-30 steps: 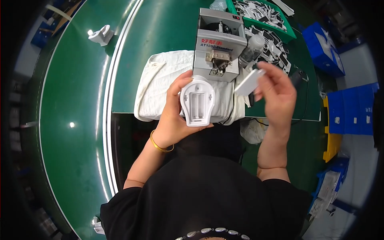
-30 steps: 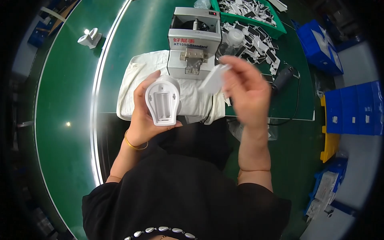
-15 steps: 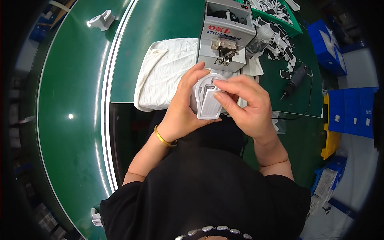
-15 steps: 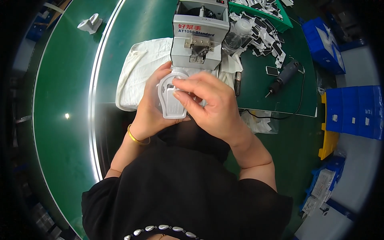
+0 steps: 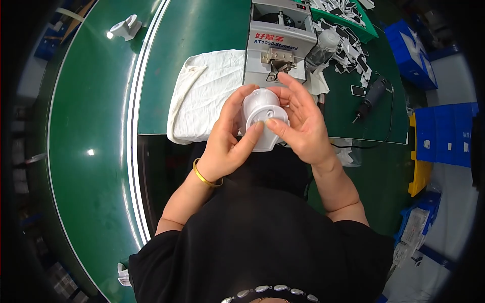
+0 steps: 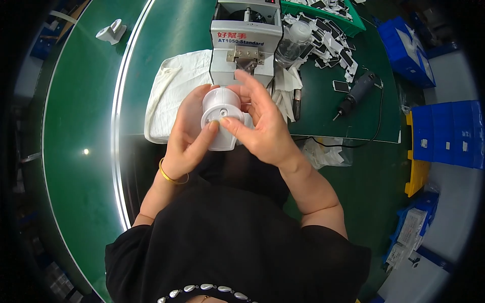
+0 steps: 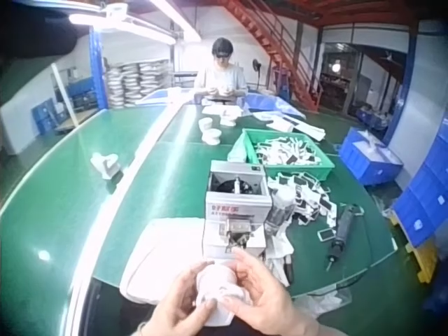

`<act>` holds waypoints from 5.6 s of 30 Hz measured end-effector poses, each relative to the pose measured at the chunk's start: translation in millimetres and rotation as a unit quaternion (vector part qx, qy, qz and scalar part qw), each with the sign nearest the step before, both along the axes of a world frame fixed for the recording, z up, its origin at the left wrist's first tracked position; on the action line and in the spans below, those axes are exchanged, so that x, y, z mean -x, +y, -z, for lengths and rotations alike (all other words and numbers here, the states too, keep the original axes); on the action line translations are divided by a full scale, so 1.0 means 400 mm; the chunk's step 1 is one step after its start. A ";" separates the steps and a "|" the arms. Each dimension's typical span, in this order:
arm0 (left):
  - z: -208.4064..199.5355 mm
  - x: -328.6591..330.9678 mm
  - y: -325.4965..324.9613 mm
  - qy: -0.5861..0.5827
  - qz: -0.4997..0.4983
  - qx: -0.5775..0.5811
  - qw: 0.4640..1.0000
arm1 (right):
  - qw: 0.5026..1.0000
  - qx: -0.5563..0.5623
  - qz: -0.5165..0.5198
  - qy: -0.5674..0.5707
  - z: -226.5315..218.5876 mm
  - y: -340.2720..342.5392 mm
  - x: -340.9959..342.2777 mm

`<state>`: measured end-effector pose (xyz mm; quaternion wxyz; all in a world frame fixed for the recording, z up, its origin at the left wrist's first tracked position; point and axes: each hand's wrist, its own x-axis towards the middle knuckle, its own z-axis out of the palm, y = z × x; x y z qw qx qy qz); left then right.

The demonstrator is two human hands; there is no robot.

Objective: The person assembles small plastic housing components by hand, securing them with screws using an electric screwdriver at a factory workstation.

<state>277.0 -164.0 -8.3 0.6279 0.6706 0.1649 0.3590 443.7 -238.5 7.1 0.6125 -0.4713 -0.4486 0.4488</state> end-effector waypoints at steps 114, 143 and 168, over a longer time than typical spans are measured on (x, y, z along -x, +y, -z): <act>0.165 0.003 -0.030 0.134 -0.067 -0.304 0.941 | 0.978 -0.151 0.026 -0.142 -0.136 0.121 0.012; 0.229 0.538 0.740 0.304 -0.617 -0.122 0.716 | 0.803 0.193 0.535 -0.177 0.306 -0.164 -0.932; 0.009 1.326 -0.010 0.330 -0.405 0.290 0.802 | 0.779 0.094 0.438 -0.439 0.071 -0.015 -0.549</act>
